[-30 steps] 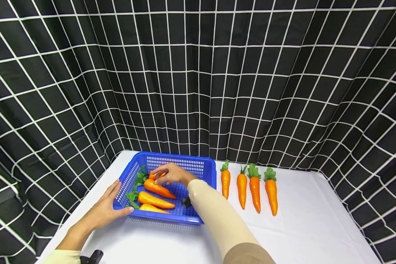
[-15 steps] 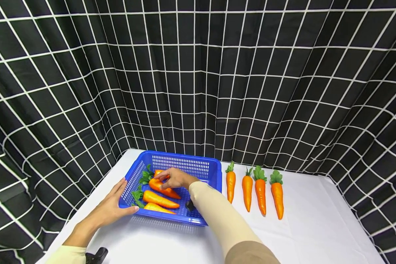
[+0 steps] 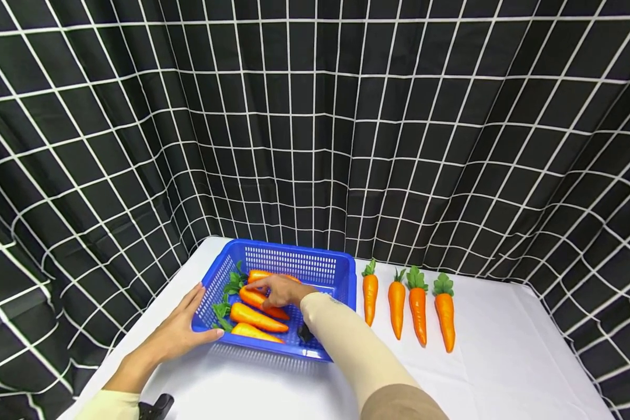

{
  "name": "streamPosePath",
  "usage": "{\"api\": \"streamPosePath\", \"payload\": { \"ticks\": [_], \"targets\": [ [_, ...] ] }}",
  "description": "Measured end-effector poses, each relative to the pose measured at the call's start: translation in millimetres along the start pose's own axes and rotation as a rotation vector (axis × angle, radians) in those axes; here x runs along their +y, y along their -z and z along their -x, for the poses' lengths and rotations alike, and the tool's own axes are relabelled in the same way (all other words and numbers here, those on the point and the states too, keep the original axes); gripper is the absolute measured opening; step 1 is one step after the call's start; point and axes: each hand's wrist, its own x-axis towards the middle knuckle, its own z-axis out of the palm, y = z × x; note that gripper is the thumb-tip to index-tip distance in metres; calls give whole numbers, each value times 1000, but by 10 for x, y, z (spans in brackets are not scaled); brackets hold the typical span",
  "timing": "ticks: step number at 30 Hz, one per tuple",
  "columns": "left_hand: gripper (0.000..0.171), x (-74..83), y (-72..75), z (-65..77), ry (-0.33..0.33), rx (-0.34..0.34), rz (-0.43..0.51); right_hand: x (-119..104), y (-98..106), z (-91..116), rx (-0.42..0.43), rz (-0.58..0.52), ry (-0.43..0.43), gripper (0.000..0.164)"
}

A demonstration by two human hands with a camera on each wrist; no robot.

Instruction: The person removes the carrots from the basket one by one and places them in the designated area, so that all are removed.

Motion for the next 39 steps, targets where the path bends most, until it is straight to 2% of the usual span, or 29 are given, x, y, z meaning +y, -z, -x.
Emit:
{"api": "streamPosePath", "payload": {
  "ticks": [17, 24, 35, 39],
  "targets": [
    [110, 24, 15, -19, 13, -20, 8, -59, 171, 59, 73, -321, -89, 59],
    [111, 23, 25, -19, 3, -20, 7, -154, 252, 88, 88, -459, -50, 57],
    [110, 14, 17, -26, -19, -15, 13, -323, 453, 225, 173, -553, 2, 57],
    [110, 9, 21, -24, -19, -12, 12, -389, 532, 298, 202, -551, 43, 58]
  ]
}}
